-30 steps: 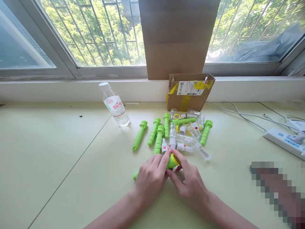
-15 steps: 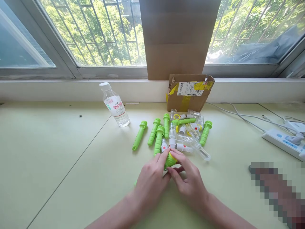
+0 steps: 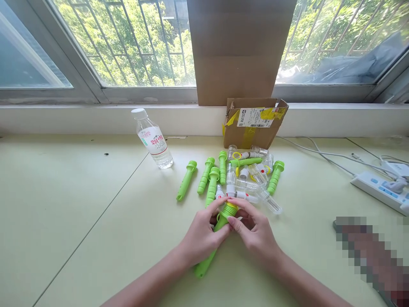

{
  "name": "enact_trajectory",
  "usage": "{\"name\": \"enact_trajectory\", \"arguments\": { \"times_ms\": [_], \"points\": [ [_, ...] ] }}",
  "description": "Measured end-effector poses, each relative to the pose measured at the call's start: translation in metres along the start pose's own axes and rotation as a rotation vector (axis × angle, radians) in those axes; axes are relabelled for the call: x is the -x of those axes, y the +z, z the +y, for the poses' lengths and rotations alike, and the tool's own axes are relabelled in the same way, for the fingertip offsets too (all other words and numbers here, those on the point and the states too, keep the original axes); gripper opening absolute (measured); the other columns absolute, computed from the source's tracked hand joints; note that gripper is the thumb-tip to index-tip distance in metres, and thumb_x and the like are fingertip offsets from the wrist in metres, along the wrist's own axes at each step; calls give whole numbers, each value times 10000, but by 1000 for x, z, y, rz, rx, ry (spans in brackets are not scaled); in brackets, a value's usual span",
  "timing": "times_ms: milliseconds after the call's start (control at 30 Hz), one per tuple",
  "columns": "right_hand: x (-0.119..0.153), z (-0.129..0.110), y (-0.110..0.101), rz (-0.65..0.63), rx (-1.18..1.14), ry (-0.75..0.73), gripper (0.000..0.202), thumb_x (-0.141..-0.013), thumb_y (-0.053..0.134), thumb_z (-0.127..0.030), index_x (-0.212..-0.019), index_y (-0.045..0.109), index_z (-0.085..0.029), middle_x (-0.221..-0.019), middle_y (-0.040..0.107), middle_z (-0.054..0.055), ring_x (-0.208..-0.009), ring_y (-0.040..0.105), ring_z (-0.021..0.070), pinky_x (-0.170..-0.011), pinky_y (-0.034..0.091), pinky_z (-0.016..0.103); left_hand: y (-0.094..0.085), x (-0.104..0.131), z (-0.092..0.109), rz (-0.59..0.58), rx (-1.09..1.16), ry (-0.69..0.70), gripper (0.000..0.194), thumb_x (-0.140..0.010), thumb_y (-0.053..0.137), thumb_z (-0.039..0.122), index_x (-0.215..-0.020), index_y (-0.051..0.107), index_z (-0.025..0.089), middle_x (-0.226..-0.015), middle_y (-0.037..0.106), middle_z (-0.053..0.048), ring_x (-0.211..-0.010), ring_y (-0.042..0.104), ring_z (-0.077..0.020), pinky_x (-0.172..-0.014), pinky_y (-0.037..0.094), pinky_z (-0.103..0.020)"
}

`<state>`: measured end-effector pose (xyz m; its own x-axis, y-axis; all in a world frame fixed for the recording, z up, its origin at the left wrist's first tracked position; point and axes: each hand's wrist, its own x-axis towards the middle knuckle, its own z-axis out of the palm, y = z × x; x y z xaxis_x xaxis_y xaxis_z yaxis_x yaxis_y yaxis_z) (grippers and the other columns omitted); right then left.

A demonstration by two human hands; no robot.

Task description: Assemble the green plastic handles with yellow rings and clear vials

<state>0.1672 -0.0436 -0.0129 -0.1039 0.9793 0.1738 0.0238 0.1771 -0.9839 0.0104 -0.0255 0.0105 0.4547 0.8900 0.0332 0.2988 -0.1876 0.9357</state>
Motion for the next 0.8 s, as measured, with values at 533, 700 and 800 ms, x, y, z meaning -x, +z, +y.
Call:
{"name": "enact_trajectory", "arguments": {
  "times_ms": [533,700,800],
  "points": [
    [-3,-2,-1,10,-179,88,241,-814,658,-283,-839,421,-244,-1167,578,35,-721,659,144,-541,581,290,0,0,2,-84,207,-133,459,-888,554,329,-1325,427,272,-839,577,-5,-544,528,-85,-486,430,-201],
    [-5,-4,0,12,-231,45,276,-807,665,-308,-797,397,-242,-1119,568,7,-604,649,114,-503,585,298,-2,0,2,-147,300,-153,494,-901,542,348,-1367,392,283,-920,589,-30,-557,534,-80,-504,449,-209],
    [-3,-4,0,54,-140,7,266,-809,670,-290,-811,409,-236,-1121,561,10,-624,658,111,-533,579,288,-3,0,2,-167,339,-154,499,-903,543,369,-1372,392,288,-842,558,-7,-581,547,-89,-539,463,-218]
  ]
}}
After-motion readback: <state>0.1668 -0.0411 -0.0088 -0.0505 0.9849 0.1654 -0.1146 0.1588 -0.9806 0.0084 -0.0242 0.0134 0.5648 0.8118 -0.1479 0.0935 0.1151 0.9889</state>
